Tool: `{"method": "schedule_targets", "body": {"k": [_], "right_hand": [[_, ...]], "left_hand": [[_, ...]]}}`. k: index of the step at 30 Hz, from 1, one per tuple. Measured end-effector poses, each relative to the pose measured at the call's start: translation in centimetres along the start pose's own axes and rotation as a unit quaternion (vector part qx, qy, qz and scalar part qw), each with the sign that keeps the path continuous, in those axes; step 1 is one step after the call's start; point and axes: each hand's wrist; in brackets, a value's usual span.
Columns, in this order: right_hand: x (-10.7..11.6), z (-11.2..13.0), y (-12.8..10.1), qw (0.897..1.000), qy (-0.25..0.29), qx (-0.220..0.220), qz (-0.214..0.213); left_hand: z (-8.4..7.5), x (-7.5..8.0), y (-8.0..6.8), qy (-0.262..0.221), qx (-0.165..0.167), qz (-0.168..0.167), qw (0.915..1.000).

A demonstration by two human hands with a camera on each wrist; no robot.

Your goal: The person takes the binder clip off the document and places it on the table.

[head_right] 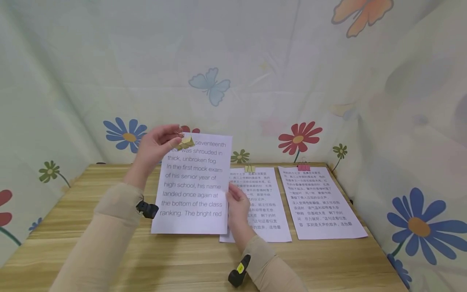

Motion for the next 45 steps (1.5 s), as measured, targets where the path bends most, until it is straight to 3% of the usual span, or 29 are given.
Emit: {"method": "schedule_targets", "body": {"k": [7,15,26,35,45], "right_hand": [[0.1,-0.2,0.1,1.000,-0.003,-0.005,-0.011],[0.2,-0.4,0.2,1.000,-0.017,0.000,-0.006],[-0.1,-0.6,0.0,1.000,-0.026,-0.003,-0.006],[-0.5,-1.1,-0.4,0.999,-0.036,0.001,0.000],[-0.7,-1.3,-0.6,0.999,-0.041,-0.010,0.001]], "left_hand": [[2.2,1.0,-1.5,0.003,0.019,-0.028,0.9994],[6.2,4.5,-3.7,0.028,0.047,-0.078,0.9955],[9.7,9.3,-7.0,0.072,0.091,-0.039,0.9925],[11.7,11.3,-9.2,0.106,0.127,-0.038,0.9855],[13.6,13.4,-11.3,0.101,0.167,-0.037,0.9800]]}}
Point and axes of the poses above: each hand's wrist, its own y-axis towards the middle knuckle, its own x-axis out of the back of the hand, z = x × y, and after that the axes turned 8 degrees about -x, right-handed
